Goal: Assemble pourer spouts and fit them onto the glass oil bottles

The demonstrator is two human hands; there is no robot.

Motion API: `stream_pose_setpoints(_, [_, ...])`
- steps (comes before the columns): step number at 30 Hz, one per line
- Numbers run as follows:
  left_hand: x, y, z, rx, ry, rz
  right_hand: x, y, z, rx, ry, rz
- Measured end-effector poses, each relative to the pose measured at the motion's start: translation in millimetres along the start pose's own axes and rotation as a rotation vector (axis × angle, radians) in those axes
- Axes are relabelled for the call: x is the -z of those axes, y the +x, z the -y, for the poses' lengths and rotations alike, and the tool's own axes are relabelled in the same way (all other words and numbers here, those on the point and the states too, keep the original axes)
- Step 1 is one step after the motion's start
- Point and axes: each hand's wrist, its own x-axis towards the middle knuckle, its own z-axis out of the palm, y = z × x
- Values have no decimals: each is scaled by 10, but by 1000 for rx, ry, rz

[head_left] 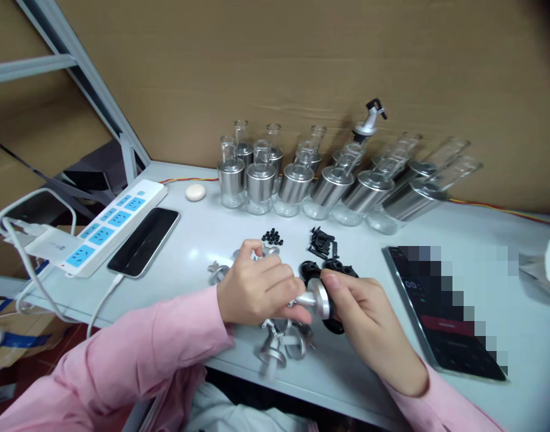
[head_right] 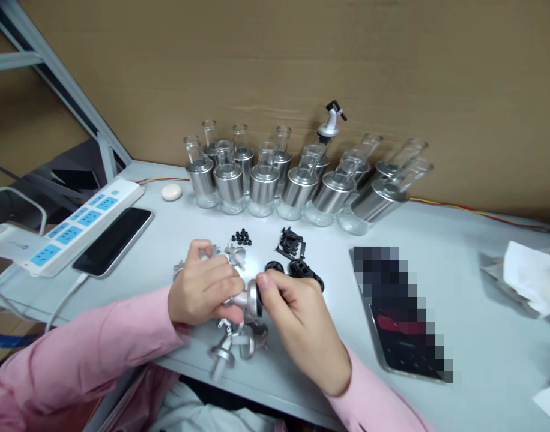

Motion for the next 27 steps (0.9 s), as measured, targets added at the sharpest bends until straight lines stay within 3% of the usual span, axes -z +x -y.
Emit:
stream_pose_setpoints(7, [127,95,45,88,-58,74,-78,-50,72,-30,128,-166])
stream_pose_setpoints(12, [116,85,30,203,-197,156,-42,-58,66,209,-120,-243])
stream_pose_setpoints(18, [126,62,49,268,-287,133,17,-2,-16,490,-370,-250])
stream_pose_setpoints(25, [188,80,62,266,-254,69,27,72,-73,659,-412,-187])
stream_pose_setpoints(27, [243,44,63,339,-273,35,48,72,-83,689,-401,-162])
